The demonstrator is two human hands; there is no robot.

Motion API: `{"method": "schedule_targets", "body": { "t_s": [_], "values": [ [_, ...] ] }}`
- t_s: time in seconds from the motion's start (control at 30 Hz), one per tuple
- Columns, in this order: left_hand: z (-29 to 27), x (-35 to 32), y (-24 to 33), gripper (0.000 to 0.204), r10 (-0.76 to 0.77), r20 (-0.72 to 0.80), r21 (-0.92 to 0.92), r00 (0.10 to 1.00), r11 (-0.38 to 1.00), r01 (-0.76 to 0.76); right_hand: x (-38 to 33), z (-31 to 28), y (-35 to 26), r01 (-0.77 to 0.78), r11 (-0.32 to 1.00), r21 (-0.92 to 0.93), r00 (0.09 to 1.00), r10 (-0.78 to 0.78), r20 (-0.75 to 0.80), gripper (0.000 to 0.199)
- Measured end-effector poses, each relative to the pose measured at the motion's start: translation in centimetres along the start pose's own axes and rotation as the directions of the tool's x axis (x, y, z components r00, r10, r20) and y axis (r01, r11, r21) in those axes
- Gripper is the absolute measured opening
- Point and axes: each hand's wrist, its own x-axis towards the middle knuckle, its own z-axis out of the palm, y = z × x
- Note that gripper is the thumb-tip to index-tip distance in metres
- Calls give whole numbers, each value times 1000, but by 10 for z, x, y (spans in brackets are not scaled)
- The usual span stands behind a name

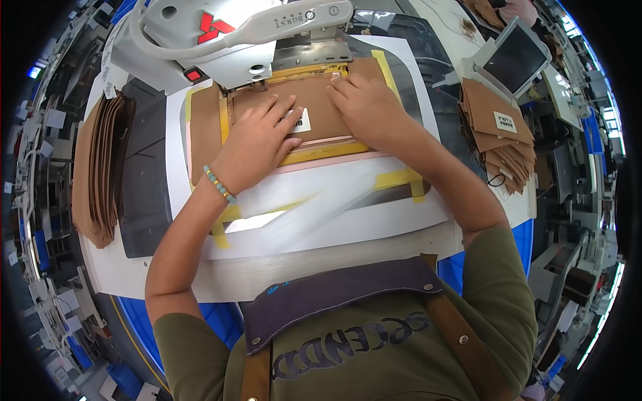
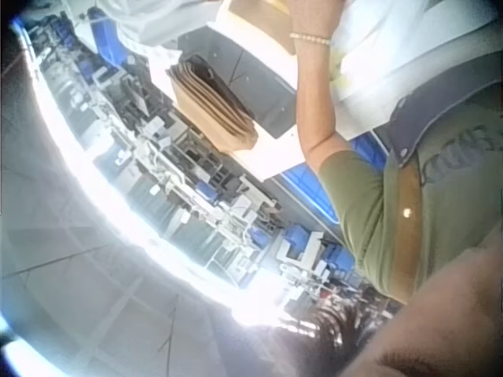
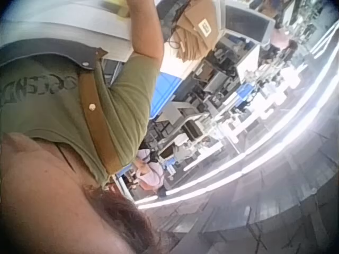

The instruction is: Assembling leather components by aligning and applying adhesive strips before inserting into a machine.

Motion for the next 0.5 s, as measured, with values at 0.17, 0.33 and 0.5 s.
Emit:
{"method": "schedule_targets", "body": {
  "t_s": [0.17,0.33,0.5],
  "values": [
    [1,-6,-6,49,-36,4,-19,999,999,36,12,3,-9,65,998,10,991,-64,-115,36],
    [0,-10,-14,47,-35,-18,-58,999,998,34,24,8,-21,95,995,-27,978,-99,-183,29],
    [-1,-14,-16,46,-30,-28,-52,999,998,29,36,4,-33,68,997,27,997,-67,-42,49]
  ]
}}
